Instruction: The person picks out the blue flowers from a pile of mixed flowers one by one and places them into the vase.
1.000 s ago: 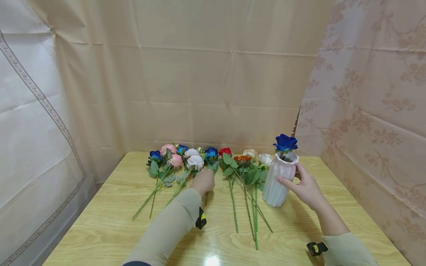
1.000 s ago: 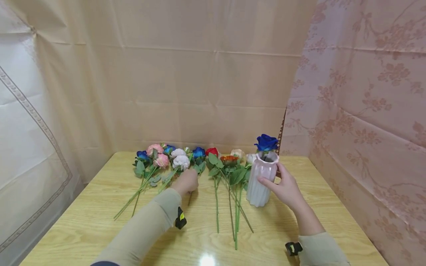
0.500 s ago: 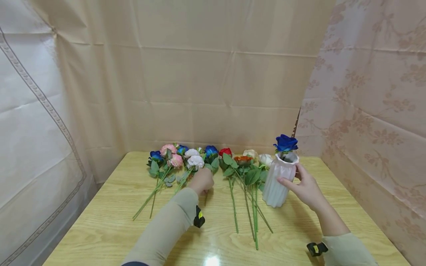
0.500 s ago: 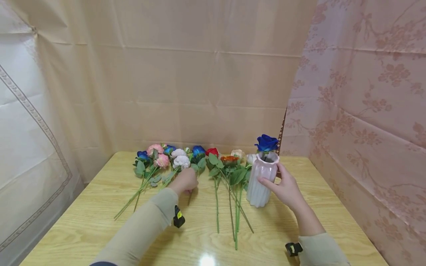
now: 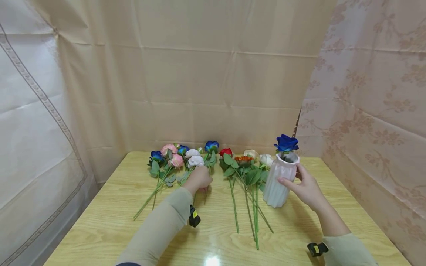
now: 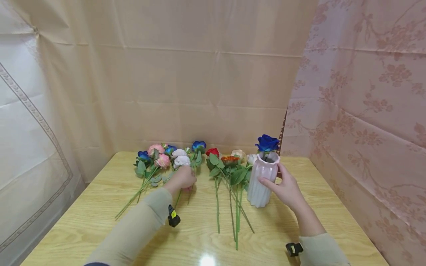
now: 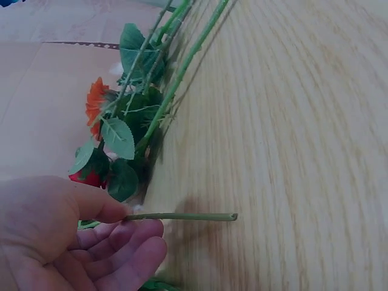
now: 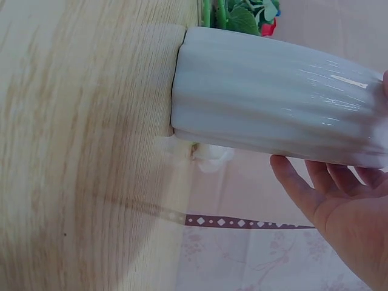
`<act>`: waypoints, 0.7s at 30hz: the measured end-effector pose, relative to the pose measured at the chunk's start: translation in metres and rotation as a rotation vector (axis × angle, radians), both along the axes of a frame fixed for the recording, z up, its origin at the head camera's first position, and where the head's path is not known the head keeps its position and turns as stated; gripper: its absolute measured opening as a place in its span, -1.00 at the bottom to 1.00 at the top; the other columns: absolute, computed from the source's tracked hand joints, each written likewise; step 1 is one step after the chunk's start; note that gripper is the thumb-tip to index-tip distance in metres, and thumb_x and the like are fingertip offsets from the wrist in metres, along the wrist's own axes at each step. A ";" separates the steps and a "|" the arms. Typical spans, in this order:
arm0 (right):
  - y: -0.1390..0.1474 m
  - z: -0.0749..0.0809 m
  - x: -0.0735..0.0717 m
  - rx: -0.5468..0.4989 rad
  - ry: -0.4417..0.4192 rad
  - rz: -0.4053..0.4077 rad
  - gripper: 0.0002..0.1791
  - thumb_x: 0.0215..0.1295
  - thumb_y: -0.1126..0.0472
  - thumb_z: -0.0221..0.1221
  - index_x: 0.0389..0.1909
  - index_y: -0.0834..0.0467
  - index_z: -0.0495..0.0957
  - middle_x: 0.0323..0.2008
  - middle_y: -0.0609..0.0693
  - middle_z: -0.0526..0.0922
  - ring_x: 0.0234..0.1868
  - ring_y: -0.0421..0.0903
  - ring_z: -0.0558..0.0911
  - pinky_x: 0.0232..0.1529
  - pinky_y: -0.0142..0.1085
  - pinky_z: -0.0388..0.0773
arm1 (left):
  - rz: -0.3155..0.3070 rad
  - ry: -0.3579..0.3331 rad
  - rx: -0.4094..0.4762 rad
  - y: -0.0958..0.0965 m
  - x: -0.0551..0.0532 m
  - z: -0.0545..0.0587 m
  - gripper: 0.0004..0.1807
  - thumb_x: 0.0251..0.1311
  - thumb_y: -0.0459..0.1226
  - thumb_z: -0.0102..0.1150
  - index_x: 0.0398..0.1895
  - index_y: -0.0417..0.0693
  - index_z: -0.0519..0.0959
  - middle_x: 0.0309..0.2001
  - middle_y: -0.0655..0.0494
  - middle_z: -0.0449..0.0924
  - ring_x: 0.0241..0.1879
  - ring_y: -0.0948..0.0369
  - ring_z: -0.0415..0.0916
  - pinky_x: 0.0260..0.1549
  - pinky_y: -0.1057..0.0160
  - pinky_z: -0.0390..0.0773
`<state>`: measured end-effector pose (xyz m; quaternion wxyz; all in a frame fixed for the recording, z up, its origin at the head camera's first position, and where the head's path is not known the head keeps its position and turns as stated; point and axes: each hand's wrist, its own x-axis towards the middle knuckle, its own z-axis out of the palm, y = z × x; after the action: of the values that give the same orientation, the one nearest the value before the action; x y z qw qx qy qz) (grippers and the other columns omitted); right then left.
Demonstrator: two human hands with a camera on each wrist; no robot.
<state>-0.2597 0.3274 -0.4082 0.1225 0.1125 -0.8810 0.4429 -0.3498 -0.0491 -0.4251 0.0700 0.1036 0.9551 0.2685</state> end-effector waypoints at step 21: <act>0.000 0.000 0.000 0.008 0.002 -0.003 -0.11 0.39 -0.10 0.30 0.57 0.12 0.10 0.29 0.29 0.44 0.28 0.29 0.43 0.06 0.21 0.53 | -0.017 0.142 0.080 -0.001 0.005 0.029 -0.67 0.22 -0.43 0.06 -0.66 0.03 0.32 -0.74 0.17 0.40 -0.74 0.25 0.37 -0.69 0.30 0.26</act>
<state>-0.2596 0.3274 -0.4078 0.1235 0.1118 -0.8829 0.4389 -0.3444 -0.0502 -0.3963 0.0000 0.1334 0.9452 0.2979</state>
